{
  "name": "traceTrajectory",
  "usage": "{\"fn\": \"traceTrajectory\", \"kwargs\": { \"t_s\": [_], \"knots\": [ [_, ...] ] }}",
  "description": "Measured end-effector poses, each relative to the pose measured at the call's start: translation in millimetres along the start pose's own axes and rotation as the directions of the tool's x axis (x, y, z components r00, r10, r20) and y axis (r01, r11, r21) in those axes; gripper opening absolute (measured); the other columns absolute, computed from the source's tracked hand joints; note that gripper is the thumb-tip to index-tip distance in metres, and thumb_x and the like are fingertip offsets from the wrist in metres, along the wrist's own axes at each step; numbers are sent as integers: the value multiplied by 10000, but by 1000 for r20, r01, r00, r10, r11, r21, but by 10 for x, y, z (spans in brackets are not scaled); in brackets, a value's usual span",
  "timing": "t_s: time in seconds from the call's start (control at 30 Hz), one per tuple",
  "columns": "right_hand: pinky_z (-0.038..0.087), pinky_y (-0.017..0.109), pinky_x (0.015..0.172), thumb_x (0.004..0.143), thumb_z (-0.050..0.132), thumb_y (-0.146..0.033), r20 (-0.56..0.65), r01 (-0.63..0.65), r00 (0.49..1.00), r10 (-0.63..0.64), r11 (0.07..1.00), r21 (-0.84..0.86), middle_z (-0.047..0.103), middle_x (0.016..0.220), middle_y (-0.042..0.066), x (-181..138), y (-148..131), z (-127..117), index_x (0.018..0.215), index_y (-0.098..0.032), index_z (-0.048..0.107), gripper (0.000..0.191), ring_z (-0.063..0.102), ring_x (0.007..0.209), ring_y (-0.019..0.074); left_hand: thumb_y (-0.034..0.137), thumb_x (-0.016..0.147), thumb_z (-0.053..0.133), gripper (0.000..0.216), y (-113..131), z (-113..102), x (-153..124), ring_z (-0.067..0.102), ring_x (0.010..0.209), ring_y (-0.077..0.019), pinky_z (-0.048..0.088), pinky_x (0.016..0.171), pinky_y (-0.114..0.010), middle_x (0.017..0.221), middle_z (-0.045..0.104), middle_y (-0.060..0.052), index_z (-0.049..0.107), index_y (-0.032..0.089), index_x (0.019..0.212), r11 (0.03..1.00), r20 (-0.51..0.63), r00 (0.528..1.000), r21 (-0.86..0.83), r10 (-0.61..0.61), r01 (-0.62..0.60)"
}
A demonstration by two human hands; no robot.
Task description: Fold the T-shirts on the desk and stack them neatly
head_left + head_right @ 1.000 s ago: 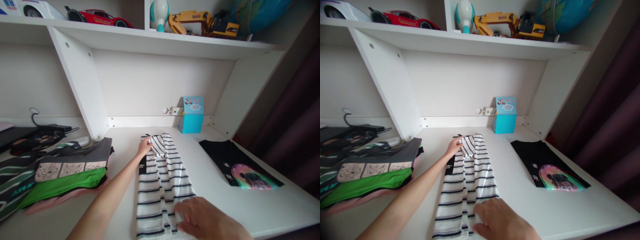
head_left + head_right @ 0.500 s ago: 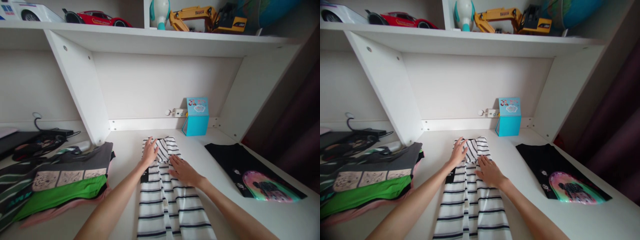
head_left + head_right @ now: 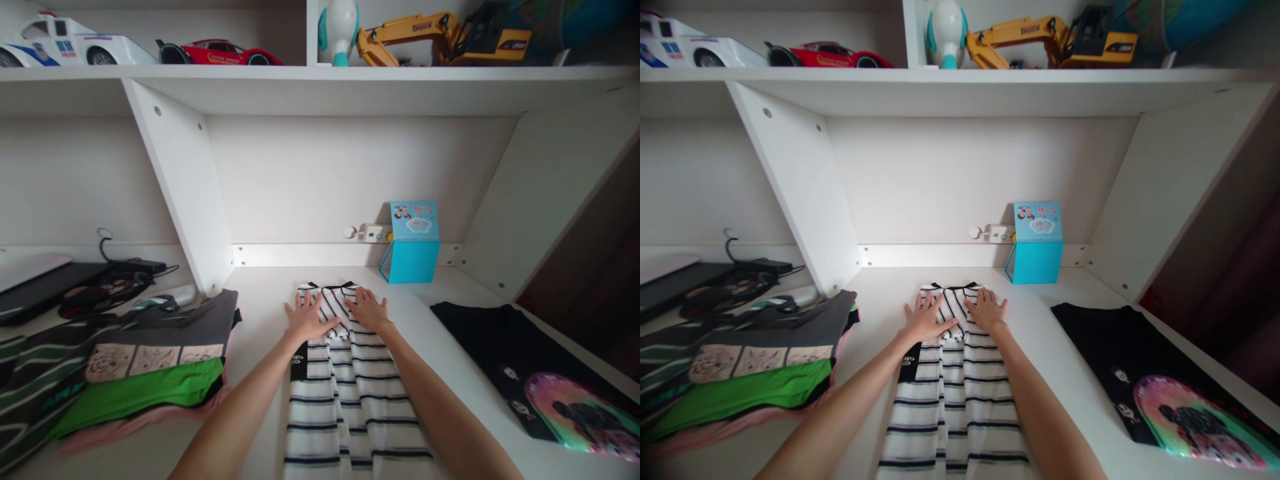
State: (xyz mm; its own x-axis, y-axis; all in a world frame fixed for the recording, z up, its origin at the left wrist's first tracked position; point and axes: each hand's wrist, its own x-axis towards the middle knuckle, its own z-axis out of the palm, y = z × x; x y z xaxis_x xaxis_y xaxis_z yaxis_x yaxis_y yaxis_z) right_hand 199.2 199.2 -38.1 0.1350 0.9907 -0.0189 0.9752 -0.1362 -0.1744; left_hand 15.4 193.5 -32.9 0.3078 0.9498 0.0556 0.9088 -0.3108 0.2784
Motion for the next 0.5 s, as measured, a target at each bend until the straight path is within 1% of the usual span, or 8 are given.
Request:
{"fn": "traceTrajectory", "kwargs": {
  "t_s": [0.13,0.2,0.27,0.3,0.37,0.43,0.5],
  "knots": [
    [137,569,995,872,53,-551,-8,-52,999,52,999,1,87,1461,116,-1,-34,3,1413,-125,92,689,78,1326,259,796,619,366,958,-15,-4,5,-9,1295,-434,27,939,-658,1457,98,-154,189,264,1396,998,-20,998,12,-59,59],
    [152,554,998,872,60,-561,6,-35,999,35,999,4,85,1460,129,-70,-16,-37,1413,-130,91,692,78,1327,261,785,631,367,962,-17,4,-5,-14,1298,-425,30,950,-645,1456,90,-161,172,244,1402,997,-18,998,20,-68,68],
    [154,545,1002,872,126,-571,26,8,1000,-8,1000,5,67,1462,130,-242,36,-94,1409,-138,131,690,62,1330,268,777,649,352,949,-21,8,-16,-27,1305,-407,35,958,-638,1457,87,-157,158,237,1405,998,-13,998,23,-66,67],
    [146,536,1009,871,171,-571,36,49,998,-50,999,4,46,1466,121,-378,74,-124,1406,-145,154,684,39,1333,267,777,657,339,942,-22,6,-20,-34,1308,-395,37,960,-637,1458,86,-156,153,235,1406,998,-14,998,23,-64,64],
    [131,499,1032,868,237,-565,57,169,984,-168,986,2,10,1471,82,-754,161,-178,1403,-178,180,663,-7,1338,242,774,678,309,923,-15,-9,-20,-42,1316,-370,43,964,-633,1458,90,-155,151,228,1406,999,-20,999,21,-48,49],
    [144,460,1047,878,235,-549,81,326,942,-327,945,32,26,1471,50,-1225,254,-224,1406,-219,157,628,-4,1340,207,748,717,286,871,15,-46,-20,-30,1322,-352,43,967,-631,1457,104,-151,165,225,1404,999,-19,999,21,-26,26],
    [175,458,1045,892,214,-527,87,442,890,-449,893,85,67,1467,48,-1715,341,-271,1409,-244,104,599,31,1339,198,689,773,280,781,72,-112,-56,-10,1326,-340,26,968,-631,1457,118,-138,182,233,1400,1000,-8,1000,18,3,-3]
  ]
}}
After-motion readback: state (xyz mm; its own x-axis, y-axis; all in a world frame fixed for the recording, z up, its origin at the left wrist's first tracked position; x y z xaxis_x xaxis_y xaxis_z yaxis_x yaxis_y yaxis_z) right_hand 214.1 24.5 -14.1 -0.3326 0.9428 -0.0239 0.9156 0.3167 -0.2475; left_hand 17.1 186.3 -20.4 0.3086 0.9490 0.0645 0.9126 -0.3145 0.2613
